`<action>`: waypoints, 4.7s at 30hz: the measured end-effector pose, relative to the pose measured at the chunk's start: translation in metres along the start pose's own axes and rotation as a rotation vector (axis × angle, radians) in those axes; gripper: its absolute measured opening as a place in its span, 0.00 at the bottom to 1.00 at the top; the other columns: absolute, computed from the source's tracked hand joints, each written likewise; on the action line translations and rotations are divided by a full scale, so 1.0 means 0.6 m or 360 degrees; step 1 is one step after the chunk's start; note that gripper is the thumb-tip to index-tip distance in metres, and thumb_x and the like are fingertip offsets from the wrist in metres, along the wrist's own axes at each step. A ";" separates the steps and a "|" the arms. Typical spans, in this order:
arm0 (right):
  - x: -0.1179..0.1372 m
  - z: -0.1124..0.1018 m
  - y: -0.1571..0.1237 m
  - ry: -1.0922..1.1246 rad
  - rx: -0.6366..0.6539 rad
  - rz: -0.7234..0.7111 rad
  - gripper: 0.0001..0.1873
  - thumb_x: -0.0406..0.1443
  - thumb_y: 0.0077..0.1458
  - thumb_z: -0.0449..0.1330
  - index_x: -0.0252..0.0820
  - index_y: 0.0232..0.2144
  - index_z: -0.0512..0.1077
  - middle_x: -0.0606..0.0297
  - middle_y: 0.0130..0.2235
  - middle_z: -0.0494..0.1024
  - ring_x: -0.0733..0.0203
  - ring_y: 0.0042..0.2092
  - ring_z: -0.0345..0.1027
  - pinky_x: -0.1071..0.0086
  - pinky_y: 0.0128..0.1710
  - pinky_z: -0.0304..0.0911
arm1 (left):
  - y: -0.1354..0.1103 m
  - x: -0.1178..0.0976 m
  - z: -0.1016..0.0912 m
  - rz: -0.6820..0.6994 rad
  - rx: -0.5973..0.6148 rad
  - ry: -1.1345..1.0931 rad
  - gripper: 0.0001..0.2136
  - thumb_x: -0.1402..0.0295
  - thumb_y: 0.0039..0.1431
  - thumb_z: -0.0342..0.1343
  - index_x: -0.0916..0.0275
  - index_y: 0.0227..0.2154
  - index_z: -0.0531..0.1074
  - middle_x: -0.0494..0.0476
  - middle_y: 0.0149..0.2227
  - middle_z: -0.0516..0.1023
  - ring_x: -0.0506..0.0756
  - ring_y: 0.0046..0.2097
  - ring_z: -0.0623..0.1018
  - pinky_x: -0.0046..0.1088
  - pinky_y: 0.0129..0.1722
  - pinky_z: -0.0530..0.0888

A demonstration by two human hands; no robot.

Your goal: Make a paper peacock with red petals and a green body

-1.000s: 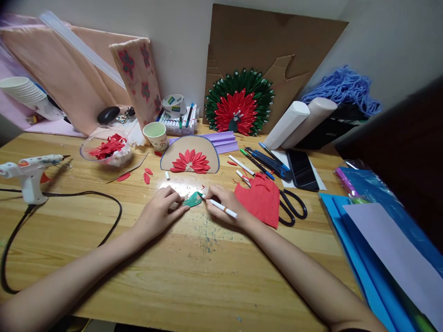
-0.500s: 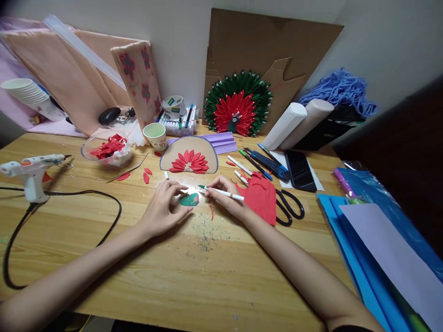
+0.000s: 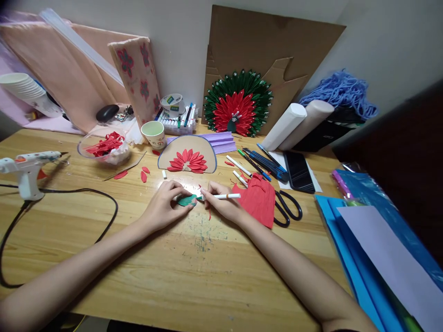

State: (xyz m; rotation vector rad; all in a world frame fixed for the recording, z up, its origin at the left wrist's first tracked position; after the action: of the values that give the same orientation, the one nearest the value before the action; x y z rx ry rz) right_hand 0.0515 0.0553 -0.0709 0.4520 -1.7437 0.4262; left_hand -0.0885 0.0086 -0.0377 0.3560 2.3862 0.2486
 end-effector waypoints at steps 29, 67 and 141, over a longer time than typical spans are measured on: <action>0.006 0.006 -0.009 -0.0177 0.0094 -0.0055 0.17 0.43 0.59 0.53 0.43 0.22 0.59 0.70 0.19 0.71 0.66 0.20 0.64 0.73 0.21 0.58 | 0.002 0.003 -0.003 -0.0019 0.0019 -0.0021 0.09 0.63 0.51 0.61 0.58 0.35 0.76 0.54 0.35 0.70 0.55 0.41 0.69 0.34 0.40 0.68; 0.002 0.006 -0.006 0.0121 0.0050 -0.0001 0.16 0.44 0.58 0.55 0.42 0.23 0.60 0.71 0.20 0.71 0.68 0.21 0.64 0.73 0.22 0.59 | 0.001 0.010 -0.001 -0.0021 0.0027 0.0019 0.11 0.60 0.51 0.61 0.59 0.35 0.76 0.55 0.35 0.70 0.56 0.40 0.69 0.34 0.39 0.68; 0.064 0.050 -0.046 -0.1101 0.0150 -0.1161 0.16 0.30 0.58 0.50 0.45 0.20 0.51 0.70 0.20 0.55 0.63 0.25 0.50 0.69 0.25 0.48 | -0.005 0.006 0.000 0.0028 0.0111 0.0046 0.12 0.65 0.54 0.58 0.58 0.41 0.75 0.57 0.39 0.70 0.57 0.42 0.69 0.36 0.42 0.69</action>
State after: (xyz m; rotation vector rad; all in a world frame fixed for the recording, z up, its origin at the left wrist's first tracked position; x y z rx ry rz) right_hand 0.0332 0.0139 -0.0386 1.3634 -2.0414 -0.2082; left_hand -0.0919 0.0067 -0.0409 0.4087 2.4256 0.1805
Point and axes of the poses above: each hand's wrist, its own y-axis towards the middle knuckle, its own z-axis out of the palm, x = y × z, the point moved 8 cm from there along y, towards the middle knuckle
